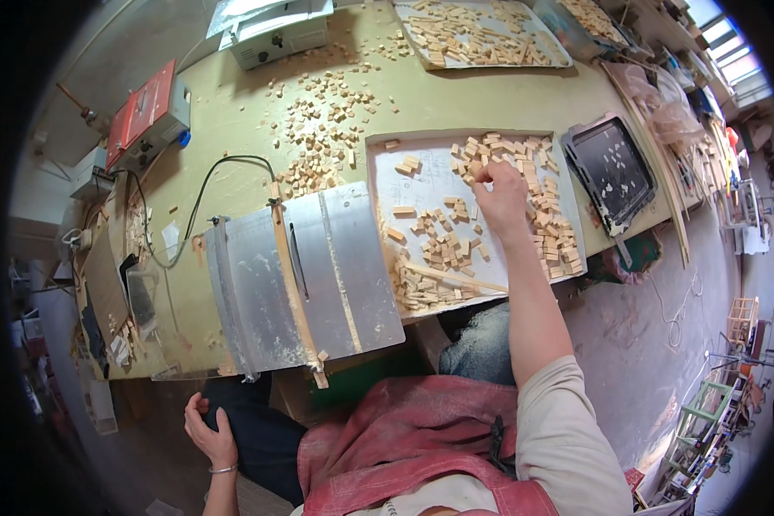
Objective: The person sits on the floor and repeatedly feeds small wooden sticks into a table saw to cut them into short pieces. The cut pieces accumulate on the table surface next to the saw.
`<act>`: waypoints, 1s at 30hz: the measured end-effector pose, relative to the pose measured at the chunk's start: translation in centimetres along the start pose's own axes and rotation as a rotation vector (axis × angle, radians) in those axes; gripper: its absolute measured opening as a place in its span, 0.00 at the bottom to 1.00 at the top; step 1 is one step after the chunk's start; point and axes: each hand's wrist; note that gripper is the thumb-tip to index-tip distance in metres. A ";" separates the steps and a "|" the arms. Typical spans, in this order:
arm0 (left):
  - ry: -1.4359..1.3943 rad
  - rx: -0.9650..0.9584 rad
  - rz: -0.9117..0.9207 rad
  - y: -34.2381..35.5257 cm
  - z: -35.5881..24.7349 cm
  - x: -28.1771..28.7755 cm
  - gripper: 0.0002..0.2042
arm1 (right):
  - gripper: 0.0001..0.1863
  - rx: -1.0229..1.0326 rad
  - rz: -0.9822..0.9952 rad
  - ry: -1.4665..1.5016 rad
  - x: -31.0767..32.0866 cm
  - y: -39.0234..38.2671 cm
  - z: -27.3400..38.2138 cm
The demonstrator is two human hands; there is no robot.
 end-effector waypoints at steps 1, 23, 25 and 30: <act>-0.008 0.006 -0.001 0.0 -0.2 0.0 0.26 | 0.06 0.005 0.024 0.025 0.2 0.0 -0.2; -0.044 0.026 -0.012 -0.3 -0.2 0.2 0.26 | 0.10 0.001 0.116 0.059 -0.7 1.0 3.1; -0.045 0.017 -0.003 -0.1 -0.5 0.3 0.26 | 0.10 0.034 0.061 0.114 -2.5 1.6 4.6; -0.035 0.011 -0.008 0.3 -0.9 0.5 0.26 | 0.08 -0.051 -0.018 0.203 -7.2 4.6 6.0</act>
Point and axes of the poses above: each hand's wrist, its own y-axis towards the middle knuckle, its own x-axis out of the back of the hand, z = x × y, and after that the axes turned 11 degrees about y, right-handed
